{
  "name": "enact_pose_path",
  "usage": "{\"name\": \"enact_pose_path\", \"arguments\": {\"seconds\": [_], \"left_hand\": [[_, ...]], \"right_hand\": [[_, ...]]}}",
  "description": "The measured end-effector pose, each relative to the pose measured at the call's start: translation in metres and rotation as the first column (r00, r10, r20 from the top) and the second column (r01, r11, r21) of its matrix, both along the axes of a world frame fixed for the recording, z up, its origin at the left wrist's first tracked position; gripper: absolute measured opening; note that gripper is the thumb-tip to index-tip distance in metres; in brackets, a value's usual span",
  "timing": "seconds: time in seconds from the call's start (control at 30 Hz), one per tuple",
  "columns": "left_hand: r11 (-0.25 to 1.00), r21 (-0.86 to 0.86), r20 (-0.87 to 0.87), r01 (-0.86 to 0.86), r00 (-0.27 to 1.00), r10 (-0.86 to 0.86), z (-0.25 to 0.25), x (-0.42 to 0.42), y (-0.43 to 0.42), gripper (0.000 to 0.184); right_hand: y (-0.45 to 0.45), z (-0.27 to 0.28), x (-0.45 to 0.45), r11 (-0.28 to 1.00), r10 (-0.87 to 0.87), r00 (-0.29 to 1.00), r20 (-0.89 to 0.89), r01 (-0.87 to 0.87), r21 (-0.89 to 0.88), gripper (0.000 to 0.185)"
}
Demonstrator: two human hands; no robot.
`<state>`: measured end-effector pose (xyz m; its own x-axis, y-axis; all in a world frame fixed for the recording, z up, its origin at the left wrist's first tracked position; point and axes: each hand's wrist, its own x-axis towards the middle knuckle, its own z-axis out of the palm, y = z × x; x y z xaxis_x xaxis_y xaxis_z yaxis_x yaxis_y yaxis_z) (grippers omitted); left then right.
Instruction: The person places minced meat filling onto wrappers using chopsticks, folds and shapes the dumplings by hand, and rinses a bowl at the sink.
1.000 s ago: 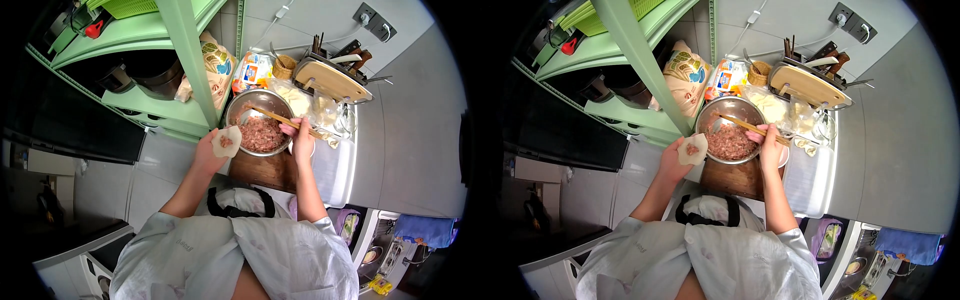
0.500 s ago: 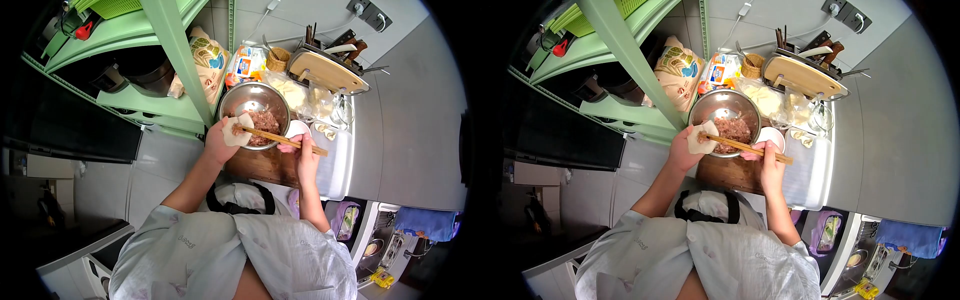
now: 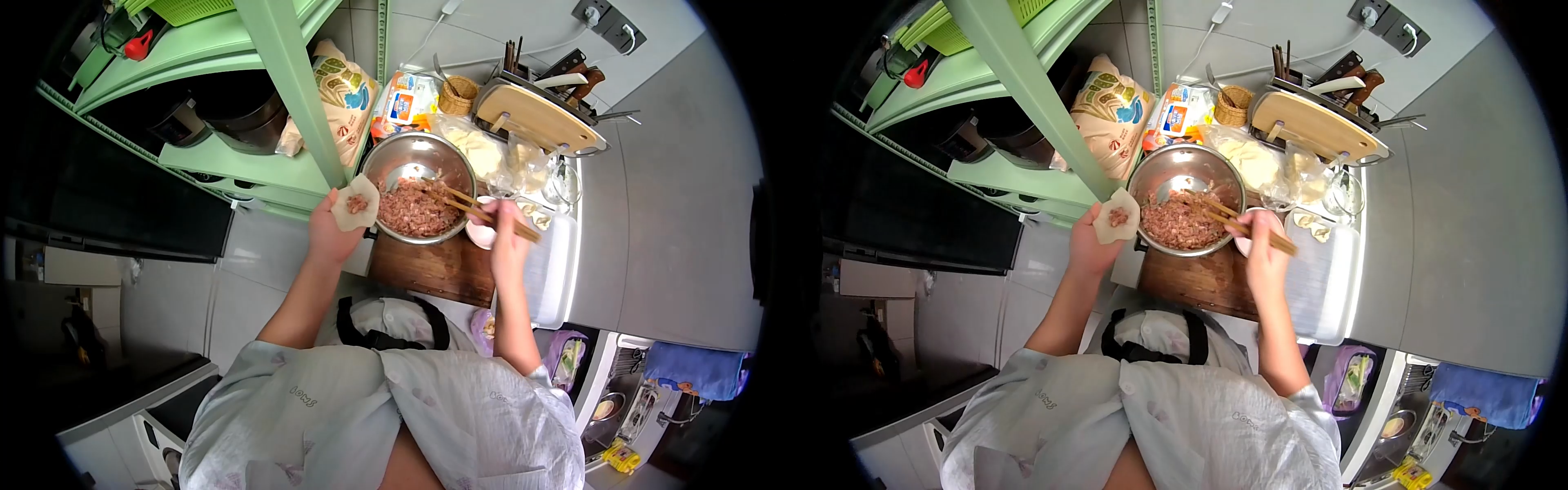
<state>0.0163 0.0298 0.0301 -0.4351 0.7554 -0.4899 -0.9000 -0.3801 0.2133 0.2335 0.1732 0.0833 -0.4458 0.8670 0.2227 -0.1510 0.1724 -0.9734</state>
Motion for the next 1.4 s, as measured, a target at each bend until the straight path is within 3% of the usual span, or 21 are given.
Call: {"name": "enact_pose_path", "arguments": {"seconds": [0.17,0.37,0.6,0.93,1.03,1.17,1.33,1.4], "left_hand": [[1.000,0.018,-0.054,0.003,0.999,-0.002,-0.014,-0.002,-0.009,0.042],[1.000,0.015,-0.036,-0.005,0.999,0.005,-0.010,-0.003,-0.018,0.044],[0.991,0.128,0.023,-0.049,0.999,0.047,-0.027,-0.013,-0.027,0.042],[0.990,0.139,0.016,-0.037,0.999,0.035,-0.027,-0.014,-0.035,0.044],[0.992,0.116,0.014,-0.042,0.999,0.041,-0.026,-0.012,-0.034,0.043],[0.995,0.099,0.019,-0.020,1.000,0.019,-0.027,-0.011,-0.031,0.043],[0.992,0.118,-0.014,0.037,0.999,-0.035,-0.020,-0.008,-0.026,0.046],[0.985,0.159,-0.038,0.072,0.997,-0.066,-0.017,-0.005,-0.023,0.046]], "right_hand": [[0.018,-0.040,-0.045,0.996,0.035,0.986,0.165,-0.020,-0.089,0.028],[0.027,-0.042,-0.083,0.953,-0.095,0.828,0.552,-0.085,0.291,0.029],[0.022,-0.049,-0.107,0.904,-0.150,0.849,0.506,-0.090,0.419,0.025],[0.034,-0.052,-0.101,0.933,-0.047,0.855,0.516,-0.147,0.329,0.034],[0.045,-0.073,-0.104,0.971,-0.030,0.882,0.469,-0.085,0.222,0.039],[0.048,-0.085,-0.103,0.997,0.010,0.982,0.189,0.006,-0.083,0.043],[0.038,-0.056,-0.074,0.865,-0.091,0.985,-0.144,0.007,-0.502,0.043],[0.028,-0.037,-0.053,0.811,-0.093,0.972,-0.217,-0.053,-0.582,0.044]]}}
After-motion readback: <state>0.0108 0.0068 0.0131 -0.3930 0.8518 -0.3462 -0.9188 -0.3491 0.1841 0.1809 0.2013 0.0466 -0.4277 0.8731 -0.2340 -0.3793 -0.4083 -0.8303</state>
